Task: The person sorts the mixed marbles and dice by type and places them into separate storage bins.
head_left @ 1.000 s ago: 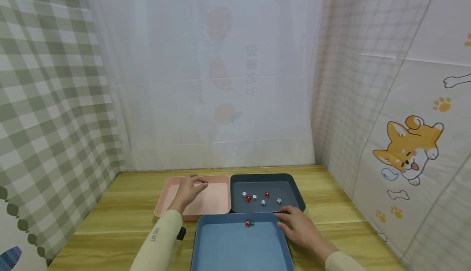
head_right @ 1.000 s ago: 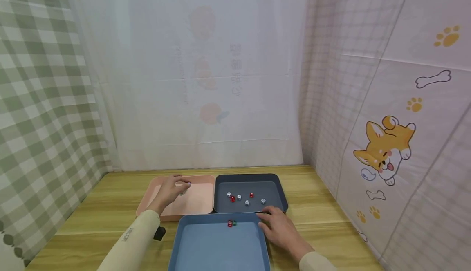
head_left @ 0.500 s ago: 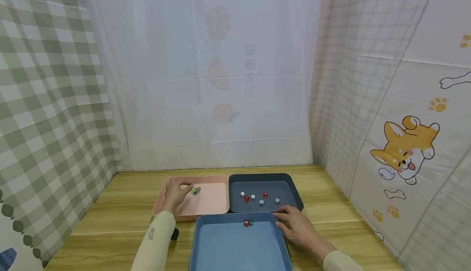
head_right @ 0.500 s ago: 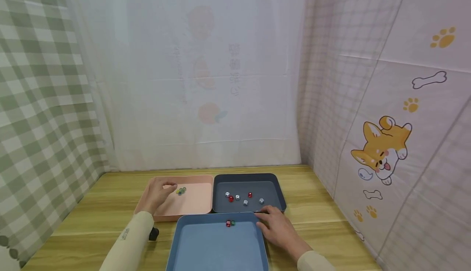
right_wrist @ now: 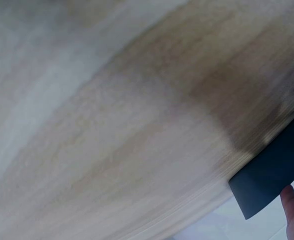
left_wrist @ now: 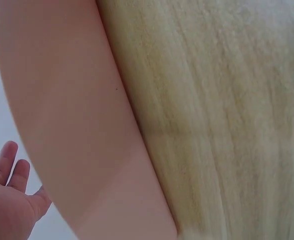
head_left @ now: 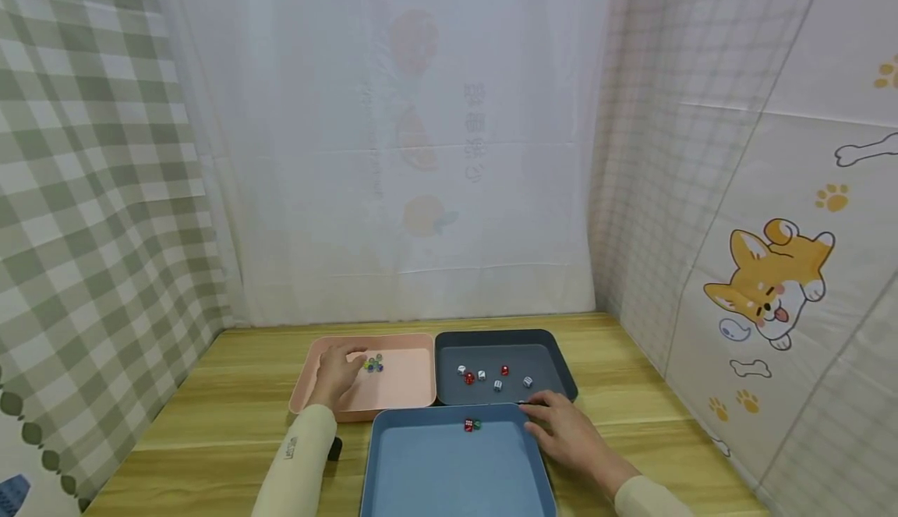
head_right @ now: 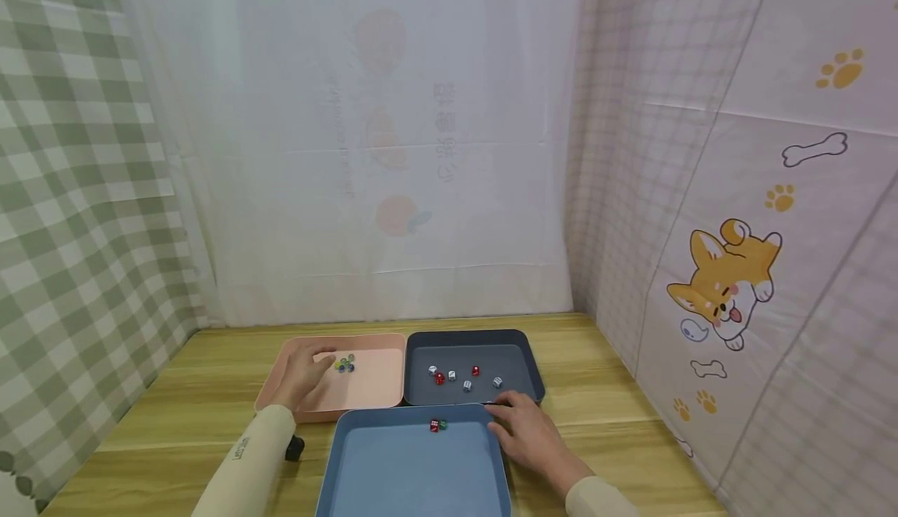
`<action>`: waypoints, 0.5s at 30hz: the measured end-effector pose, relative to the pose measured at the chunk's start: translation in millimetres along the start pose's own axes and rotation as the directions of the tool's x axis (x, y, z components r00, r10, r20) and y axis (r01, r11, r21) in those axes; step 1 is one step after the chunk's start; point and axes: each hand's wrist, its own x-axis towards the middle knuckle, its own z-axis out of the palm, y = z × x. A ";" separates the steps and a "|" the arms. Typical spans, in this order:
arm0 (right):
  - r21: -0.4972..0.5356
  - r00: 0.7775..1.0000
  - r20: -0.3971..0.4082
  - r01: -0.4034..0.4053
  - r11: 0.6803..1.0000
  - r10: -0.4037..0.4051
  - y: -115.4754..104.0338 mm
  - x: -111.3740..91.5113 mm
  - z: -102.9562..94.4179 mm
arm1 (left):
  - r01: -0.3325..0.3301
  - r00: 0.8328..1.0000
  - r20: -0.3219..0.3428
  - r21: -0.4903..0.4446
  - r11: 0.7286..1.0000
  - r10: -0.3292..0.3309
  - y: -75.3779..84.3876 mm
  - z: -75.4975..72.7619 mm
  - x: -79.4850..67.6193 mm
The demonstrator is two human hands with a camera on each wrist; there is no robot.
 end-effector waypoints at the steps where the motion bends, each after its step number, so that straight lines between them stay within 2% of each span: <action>1: 0.001 1.000 -0.001 0.002 1.000 -0.002 0.0 -0.1 -0.1 | 0.001 1.000 -0.004 -0.006 1.000 -0.001 1.0 -0.4 0.1; 11: 0.014 1.000 0.020 -0.021 1.000 0.021 -1.6 0.4 -1.0 | -0.026 0.999 -0.031 0.021 0.999 0.026 14.7 -2.8 6.7; 15: 0.015 0.999 0.028 -0.028 1.000 0.028 -2.0 0.5 -1.4 | -0.036 0.999 -0.031 -0.015 0.999 0.035 22.6 -0.9 9.2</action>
